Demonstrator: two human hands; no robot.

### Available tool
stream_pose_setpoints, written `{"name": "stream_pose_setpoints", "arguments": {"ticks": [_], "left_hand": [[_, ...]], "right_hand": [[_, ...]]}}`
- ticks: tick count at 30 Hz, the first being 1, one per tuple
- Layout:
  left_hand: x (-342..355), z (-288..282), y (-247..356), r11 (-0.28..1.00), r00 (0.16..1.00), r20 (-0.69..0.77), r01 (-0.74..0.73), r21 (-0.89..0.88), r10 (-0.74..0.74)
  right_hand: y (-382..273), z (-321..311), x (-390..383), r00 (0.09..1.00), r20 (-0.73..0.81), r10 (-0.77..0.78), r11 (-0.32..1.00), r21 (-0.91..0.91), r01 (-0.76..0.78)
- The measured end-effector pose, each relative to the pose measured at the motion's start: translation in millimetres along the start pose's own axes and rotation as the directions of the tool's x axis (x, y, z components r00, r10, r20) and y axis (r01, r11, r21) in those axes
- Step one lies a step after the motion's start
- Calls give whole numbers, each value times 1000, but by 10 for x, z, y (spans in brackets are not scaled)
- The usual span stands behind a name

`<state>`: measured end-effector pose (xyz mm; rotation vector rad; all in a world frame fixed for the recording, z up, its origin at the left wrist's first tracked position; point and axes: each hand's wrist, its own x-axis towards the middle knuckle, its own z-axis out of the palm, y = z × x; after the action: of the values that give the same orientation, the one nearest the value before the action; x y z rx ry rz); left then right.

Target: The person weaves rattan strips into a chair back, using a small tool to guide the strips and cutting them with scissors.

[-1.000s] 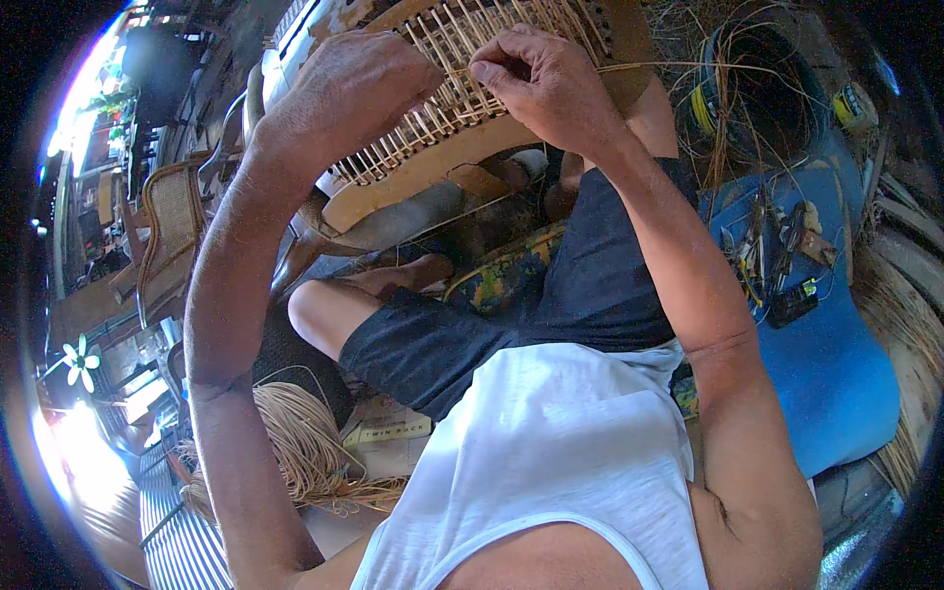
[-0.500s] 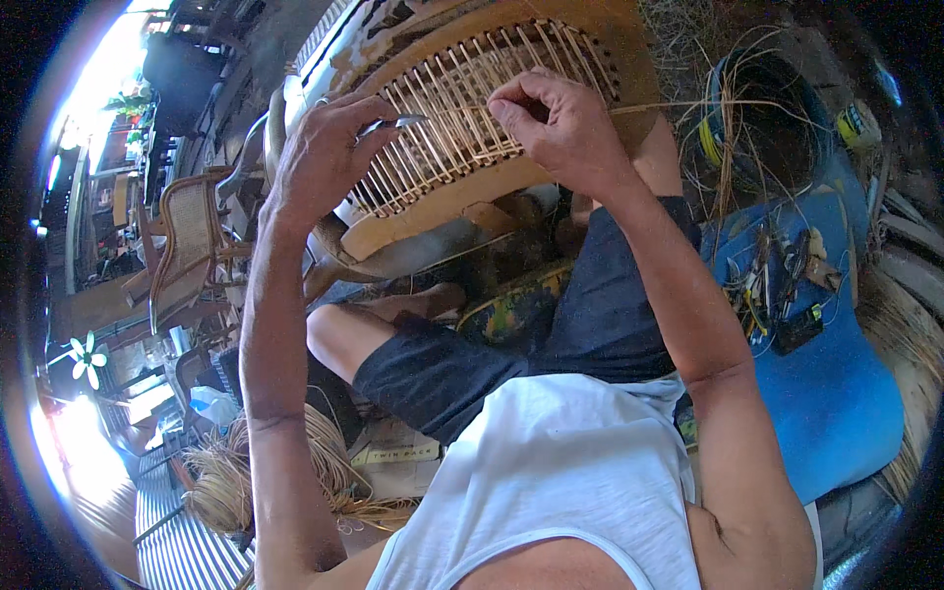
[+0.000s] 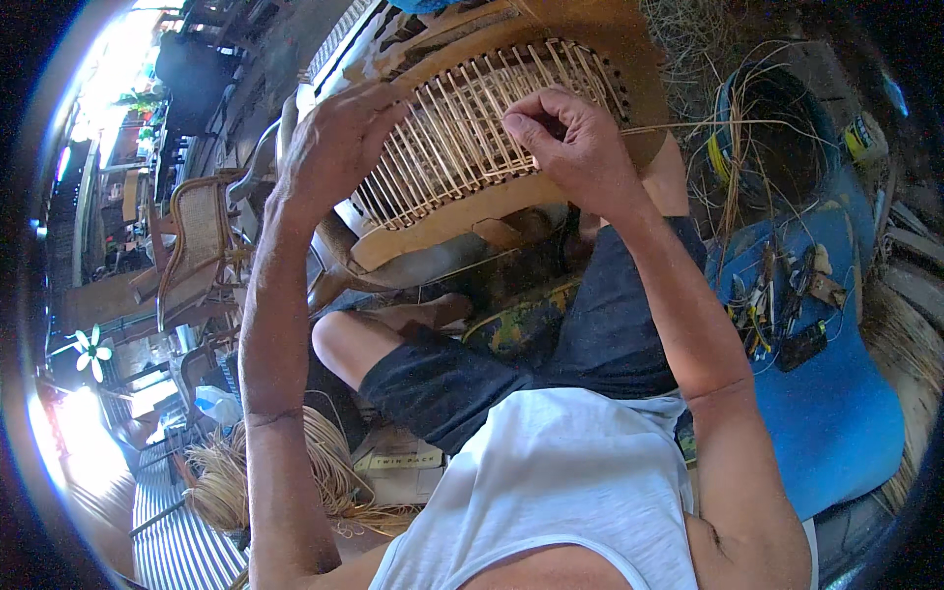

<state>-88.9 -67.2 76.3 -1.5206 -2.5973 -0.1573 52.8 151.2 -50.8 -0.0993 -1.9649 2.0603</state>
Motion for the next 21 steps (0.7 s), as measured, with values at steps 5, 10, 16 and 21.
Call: {"name": "stream_pose_setpoints", "arguments": {"ticks": [5,10,16,21], "left_hand": [[-132,222,296,608,757,268,643,-466,-596],[-154,545,539,530,659,287,739,-416,-695],[-45,580,587,549,640,279,763,-342,-716],[-28,511,556,550,648,324,759,-349,-689]], "right_hand": [[12,-16,-13,1000,2,27,996,88,-27],[-45,-3,3,998,19,-57,998,-23,57],[-6,-27,1,996,15,-85,992,-92,86],[5,-47,-7,996,25,-84,994,-71,86]]}}
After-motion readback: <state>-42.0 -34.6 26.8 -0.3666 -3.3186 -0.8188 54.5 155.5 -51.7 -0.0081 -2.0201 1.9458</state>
